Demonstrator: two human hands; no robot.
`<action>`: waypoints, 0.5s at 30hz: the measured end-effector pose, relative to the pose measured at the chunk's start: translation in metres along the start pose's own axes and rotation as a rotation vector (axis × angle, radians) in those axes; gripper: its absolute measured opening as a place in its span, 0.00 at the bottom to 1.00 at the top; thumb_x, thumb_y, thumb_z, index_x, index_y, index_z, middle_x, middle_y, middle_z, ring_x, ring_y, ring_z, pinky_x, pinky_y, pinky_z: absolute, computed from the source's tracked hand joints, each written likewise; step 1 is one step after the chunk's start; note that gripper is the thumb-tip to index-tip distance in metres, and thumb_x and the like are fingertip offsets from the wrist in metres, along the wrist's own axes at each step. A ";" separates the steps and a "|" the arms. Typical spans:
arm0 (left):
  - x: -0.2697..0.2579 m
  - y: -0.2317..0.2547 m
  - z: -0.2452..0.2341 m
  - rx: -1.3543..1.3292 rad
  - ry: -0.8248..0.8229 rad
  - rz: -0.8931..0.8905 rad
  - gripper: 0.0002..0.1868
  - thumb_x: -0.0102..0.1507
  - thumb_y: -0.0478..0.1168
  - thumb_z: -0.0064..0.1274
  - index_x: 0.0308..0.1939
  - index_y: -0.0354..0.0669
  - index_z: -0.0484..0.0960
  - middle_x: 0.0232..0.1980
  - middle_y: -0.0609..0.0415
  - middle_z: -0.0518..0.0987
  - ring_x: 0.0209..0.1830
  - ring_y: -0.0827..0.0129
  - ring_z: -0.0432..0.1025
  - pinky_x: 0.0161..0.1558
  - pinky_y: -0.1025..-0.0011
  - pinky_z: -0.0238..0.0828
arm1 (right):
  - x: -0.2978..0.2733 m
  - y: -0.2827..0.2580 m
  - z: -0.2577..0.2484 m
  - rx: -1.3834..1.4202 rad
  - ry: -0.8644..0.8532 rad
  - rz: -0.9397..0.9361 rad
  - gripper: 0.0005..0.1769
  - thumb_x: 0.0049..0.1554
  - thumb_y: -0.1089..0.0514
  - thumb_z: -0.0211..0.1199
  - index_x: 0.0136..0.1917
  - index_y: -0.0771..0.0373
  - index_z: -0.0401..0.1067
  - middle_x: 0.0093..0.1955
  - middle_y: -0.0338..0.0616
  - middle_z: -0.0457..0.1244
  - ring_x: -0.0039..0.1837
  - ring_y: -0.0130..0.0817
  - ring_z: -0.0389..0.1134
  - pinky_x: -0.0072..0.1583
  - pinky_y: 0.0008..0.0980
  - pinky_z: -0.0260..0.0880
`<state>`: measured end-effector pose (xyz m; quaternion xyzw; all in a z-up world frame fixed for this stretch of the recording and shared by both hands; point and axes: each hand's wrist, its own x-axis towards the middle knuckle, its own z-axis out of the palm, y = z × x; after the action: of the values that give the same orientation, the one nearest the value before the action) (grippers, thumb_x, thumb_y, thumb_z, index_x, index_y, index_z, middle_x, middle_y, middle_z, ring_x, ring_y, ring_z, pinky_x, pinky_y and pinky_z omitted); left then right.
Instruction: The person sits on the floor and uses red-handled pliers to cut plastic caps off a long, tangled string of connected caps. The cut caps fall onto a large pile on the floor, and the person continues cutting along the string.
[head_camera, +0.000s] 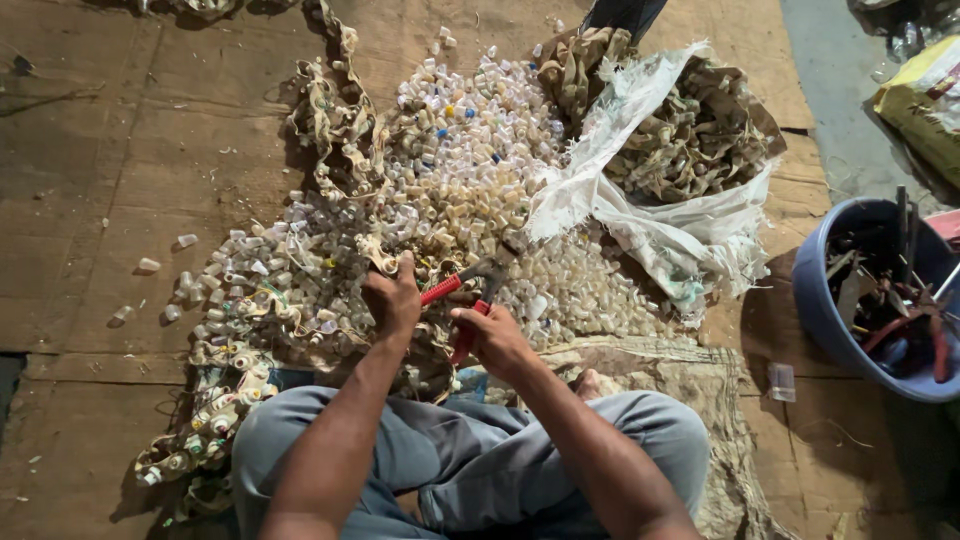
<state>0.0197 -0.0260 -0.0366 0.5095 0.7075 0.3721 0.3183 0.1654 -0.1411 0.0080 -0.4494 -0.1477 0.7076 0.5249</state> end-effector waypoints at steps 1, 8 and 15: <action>-0.002 -0.001 0.001 0.005 0.029 0.002 0.35 0.62 0.60 0.61 0.27 0.22 0.79 0.28 0.30 0.78 0.30 0.38 0.74 0.34 0.47 0.68 | -0.002 0.002 -0.001 -0.027 0.010 0.000 0.08 0.59 0.58 0.63 0.49 0.63 0.75 0.32 0.44 0.65 0.31 0.35 0.69 0.35 0.38 0.74; -0.009 0.003 -0.005 -0.419 -0.214 0.001 0.29 0.66 0.53 0.57 0.23 0.28 0.78 0.25 0.39 0.79 0.24 0.49 0.72 0.31 0.56 0.67 | -0.003 0.007 -0.013 -0.072 0.012 -0.240 0.09 0.60 0.64 0.67 0.49 0.69 0.69 0.41 0.41 0.65 0.43 0.32 0.68 0.51 0.42 0.69; 0.024 0.026 -0.045 -1.287 -0.673 -0.387 0.20 0.67 0.50 0.48 0.39 0.34 0.83 0.37 0.43 0.85 0.36 0.57 0.81 0.45 0.59 0.79 | -0.026 -0.072 -0.027 0.219 0.004 -0.443 0.17 0.40 0.76 0.55 0.42 0.60 0.66 0.54 0.44 0.70 0.59 0.39 0.74 0.60 0.53 0.75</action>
<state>-0.0116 -0.0070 0.0073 0.1759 0.2916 0.4737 0.8122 0.2318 -0.1415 0.0549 -0.3478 -0.1640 0.5861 0.7132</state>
